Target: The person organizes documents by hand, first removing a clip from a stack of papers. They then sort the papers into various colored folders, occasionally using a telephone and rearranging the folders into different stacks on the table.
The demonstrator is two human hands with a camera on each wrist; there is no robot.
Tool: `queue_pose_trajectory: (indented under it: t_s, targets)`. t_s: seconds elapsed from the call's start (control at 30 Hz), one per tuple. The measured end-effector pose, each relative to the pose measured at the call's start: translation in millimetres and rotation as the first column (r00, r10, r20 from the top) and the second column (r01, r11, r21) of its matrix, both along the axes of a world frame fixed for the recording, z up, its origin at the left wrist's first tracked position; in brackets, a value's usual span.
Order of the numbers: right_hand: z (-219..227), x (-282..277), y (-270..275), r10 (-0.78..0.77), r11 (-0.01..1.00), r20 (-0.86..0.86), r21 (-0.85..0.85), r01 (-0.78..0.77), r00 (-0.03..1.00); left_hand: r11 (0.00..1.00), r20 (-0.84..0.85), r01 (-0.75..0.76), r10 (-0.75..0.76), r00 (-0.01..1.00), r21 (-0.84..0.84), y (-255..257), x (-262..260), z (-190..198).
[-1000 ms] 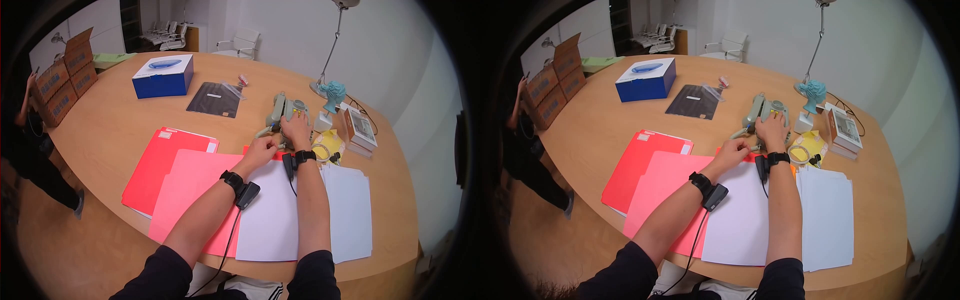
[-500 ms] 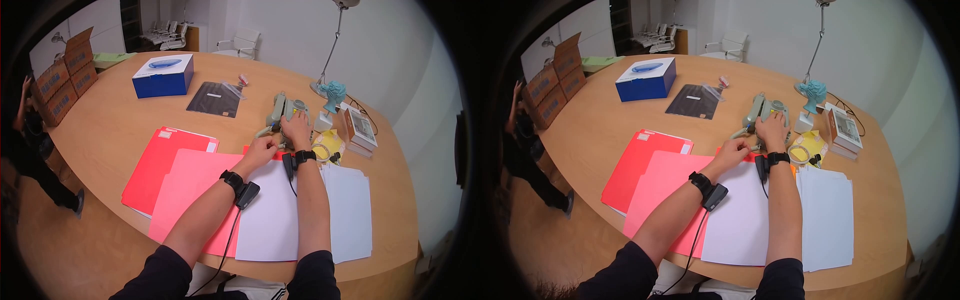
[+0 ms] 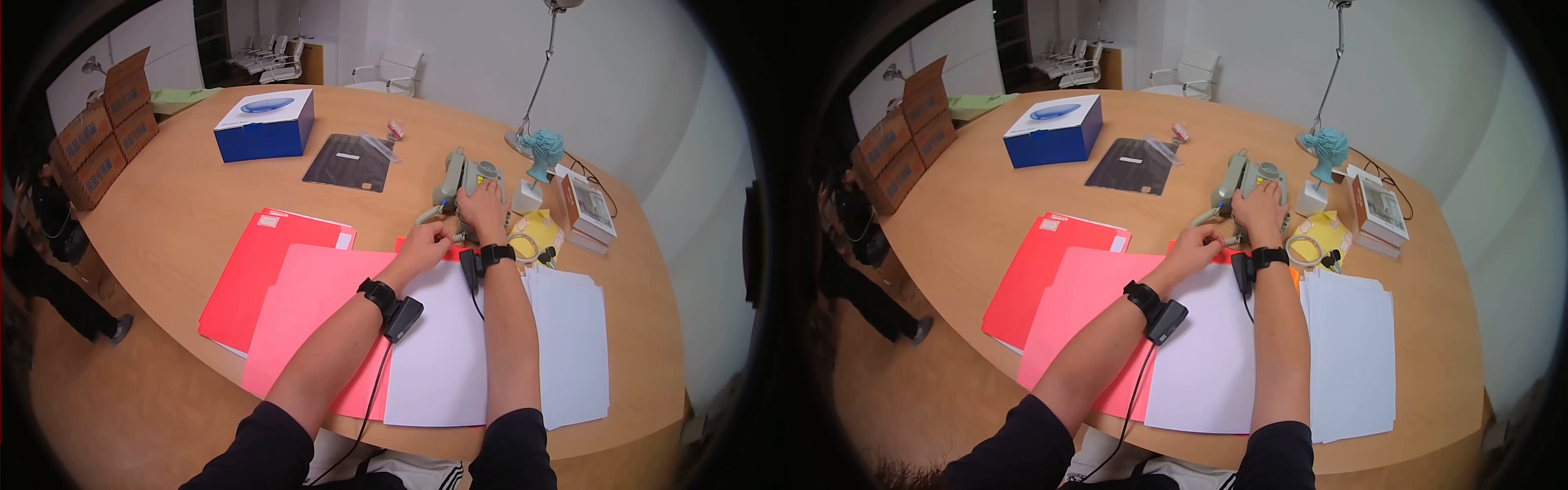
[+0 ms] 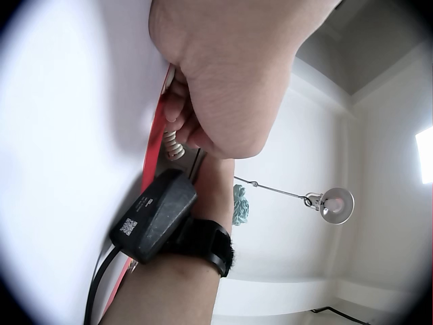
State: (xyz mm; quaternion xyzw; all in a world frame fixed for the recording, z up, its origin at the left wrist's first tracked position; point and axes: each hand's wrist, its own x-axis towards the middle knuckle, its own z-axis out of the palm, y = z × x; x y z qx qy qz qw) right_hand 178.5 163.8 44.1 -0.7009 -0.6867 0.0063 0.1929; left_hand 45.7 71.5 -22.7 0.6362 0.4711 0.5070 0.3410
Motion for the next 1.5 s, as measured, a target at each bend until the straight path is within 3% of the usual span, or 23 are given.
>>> queue_pose_trajectory:
  t_s: [1.5]
  targets:
    - [-4.1,1.3,1.6,0.004,0.999,0.01,0.036,-0.005,1.0,1.0,0.003,-0.005,0.005,1.0,0.004,-2.9,0.2,2.7]
